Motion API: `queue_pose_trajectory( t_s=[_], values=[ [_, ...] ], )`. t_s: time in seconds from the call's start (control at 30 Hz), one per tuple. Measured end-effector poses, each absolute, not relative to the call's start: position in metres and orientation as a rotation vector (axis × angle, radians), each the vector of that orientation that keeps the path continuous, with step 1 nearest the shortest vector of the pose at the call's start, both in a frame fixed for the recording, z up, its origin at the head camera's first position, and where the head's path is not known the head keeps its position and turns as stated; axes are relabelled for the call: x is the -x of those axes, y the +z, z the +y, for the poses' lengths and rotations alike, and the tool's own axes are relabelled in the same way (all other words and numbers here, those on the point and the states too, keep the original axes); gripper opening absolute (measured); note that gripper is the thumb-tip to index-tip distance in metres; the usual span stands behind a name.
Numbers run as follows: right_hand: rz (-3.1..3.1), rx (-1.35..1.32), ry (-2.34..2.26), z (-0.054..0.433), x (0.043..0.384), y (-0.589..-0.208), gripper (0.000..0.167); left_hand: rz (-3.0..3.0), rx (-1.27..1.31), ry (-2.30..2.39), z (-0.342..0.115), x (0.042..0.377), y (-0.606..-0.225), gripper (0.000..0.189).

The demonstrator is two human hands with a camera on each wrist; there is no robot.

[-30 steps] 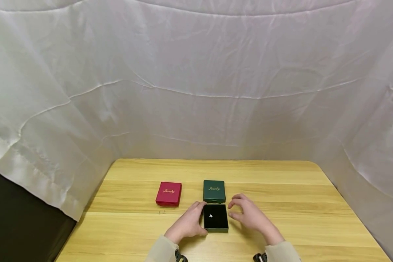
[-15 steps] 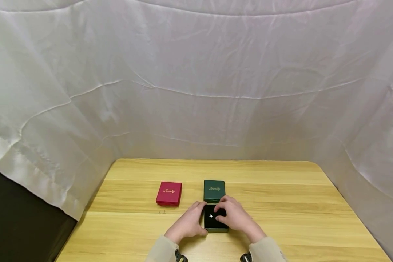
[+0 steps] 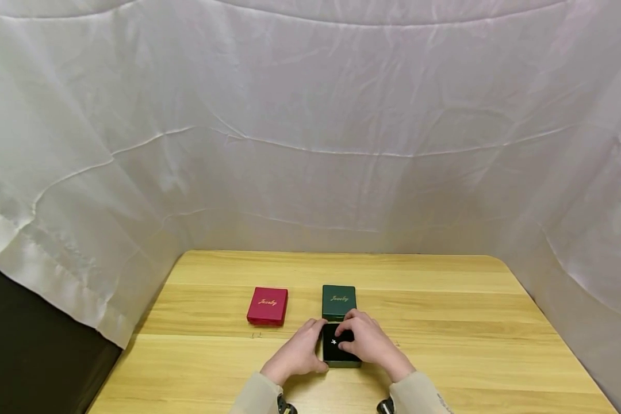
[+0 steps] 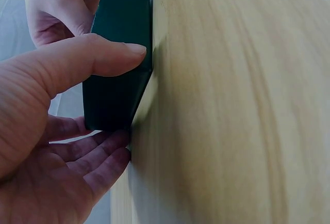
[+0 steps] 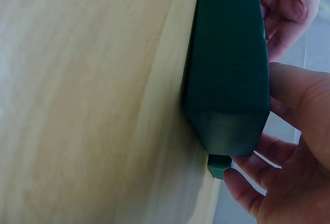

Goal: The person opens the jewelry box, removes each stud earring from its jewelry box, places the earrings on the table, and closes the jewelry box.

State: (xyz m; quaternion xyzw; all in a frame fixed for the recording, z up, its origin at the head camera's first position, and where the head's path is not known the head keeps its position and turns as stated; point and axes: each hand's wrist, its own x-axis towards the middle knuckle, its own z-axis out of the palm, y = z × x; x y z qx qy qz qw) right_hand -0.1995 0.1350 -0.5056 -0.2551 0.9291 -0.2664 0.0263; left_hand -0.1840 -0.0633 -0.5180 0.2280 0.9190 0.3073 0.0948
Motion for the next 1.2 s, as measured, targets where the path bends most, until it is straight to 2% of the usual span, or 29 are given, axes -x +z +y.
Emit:
queue_pose_trajectory(
  t_s=[1.2],
  values=[
    [2.910, 0.786, -0.834, 0.1281, 0.1992, -0.5097, 0.008, 2.728, -0.675, 0.913, -0.0638, 0.1837, -0.5164, 0.090]
  ],
)
